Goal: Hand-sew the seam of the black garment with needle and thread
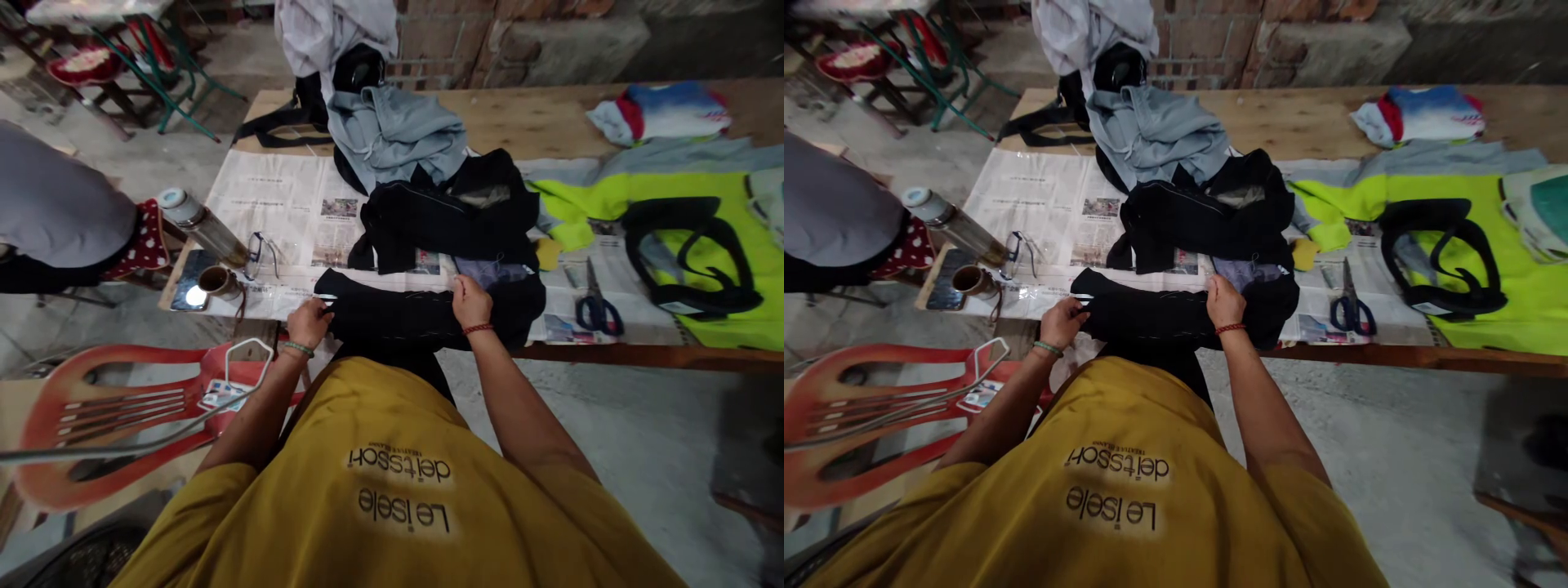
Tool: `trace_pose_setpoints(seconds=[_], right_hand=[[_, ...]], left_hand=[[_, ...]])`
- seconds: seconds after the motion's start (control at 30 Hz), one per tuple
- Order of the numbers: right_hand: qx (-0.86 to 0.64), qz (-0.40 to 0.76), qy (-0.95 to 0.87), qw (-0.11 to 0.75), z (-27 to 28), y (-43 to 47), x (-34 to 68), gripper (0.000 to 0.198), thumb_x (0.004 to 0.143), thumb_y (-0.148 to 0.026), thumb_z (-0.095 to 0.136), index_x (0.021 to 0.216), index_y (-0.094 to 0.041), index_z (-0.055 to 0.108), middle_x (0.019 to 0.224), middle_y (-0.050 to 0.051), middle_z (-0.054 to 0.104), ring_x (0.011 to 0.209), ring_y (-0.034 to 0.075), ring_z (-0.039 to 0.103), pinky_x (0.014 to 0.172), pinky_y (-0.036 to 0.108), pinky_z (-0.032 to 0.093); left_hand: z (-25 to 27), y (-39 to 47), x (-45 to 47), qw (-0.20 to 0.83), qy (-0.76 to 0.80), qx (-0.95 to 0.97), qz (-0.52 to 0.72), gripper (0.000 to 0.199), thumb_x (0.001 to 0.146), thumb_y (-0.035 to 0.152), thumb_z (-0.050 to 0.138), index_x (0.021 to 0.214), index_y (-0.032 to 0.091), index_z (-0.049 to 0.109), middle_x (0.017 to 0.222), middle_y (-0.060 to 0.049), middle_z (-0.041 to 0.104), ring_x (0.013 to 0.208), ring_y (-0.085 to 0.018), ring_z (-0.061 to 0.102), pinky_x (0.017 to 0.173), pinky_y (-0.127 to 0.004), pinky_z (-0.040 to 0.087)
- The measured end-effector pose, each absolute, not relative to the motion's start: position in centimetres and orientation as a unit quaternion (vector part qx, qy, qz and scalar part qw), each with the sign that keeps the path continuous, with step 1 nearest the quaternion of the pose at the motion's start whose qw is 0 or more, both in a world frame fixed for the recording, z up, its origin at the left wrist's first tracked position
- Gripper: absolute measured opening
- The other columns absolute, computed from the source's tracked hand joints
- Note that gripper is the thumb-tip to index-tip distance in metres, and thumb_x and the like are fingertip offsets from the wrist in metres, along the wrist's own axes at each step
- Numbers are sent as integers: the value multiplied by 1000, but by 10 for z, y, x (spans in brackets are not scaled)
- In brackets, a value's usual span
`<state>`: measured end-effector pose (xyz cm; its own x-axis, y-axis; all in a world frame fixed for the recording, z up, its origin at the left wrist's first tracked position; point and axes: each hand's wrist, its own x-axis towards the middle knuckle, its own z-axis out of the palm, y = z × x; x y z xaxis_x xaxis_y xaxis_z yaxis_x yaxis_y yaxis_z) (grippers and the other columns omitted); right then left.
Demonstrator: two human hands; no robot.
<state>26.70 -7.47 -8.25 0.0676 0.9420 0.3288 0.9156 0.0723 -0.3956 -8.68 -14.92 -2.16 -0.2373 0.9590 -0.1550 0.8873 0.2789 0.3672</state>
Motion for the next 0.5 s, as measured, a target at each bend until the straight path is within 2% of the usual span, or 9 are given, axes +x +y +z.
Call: trace_pose_setpoints(seconds=[0.13, 0.27, 0.33, 0.43, 0.5], right_hand=[[-680, 24, -685, 260, -82, -75, 267, 41, 94, -33, 29, 109, -16, 64, 106, 13, 68, 92, 22, 63, 77, 30, 46], [-679, 26, -688, 255, -82, -75, 266, 40, 95, -33, 29, 109, -16, 63, 105, 13, 68, 92, 21, 63, 77, 29, 45], [-684, 28, -684, 251, -82, -75, 266, 40, 95, -33, 29, 109, -16, 63, 105, 13, 68, 93, 21, 63, 77, 30, 45], [-684, 29, -682, 257, -81, -75, 266, 40, 94, -33, 30, 109, -17, 63, 105, 13, 68, 92, 21, 63, 77, 30, 45], [-682, 29, -681, 265, -81, -75, 266, 40, 94, -33, 29, 108, -17, 64, 104, 13, 69, 91, 22, 63, 76, 30, 46]], left_hand=[[-19, -163, -85, 135, 743, 628, 190, 10, 80, 24, 59, 88, 20, 63, 91, -3, 64, 80, -17, 61, 74, -27, 45], [0, -169, -72, 149, 686, 637, 319, 18, 87, 26, 48, 99, 19, 60, 82, 0, 64, 72, -13, 59, 70, -23, 46], [13, -157, -65, 153, 673, 625, 365, 21, 88, 25, 45, 103, 18, 59, 87, 0, 64, 74, -11, 59, 71, -21, 47], [30, -122, -59, 149, 659, 638, 370, 22, 89, 23, 43, 102, 18, 60, 97, 0, 65, 89, -12, 60, 82, -21, 47], [35, -96, -62, 148, 656, 653, 349, 23, 88, 24, 45, 103, 18, 61, 98, -1, 66, 90, -13, 60, 84, -22, 47]])
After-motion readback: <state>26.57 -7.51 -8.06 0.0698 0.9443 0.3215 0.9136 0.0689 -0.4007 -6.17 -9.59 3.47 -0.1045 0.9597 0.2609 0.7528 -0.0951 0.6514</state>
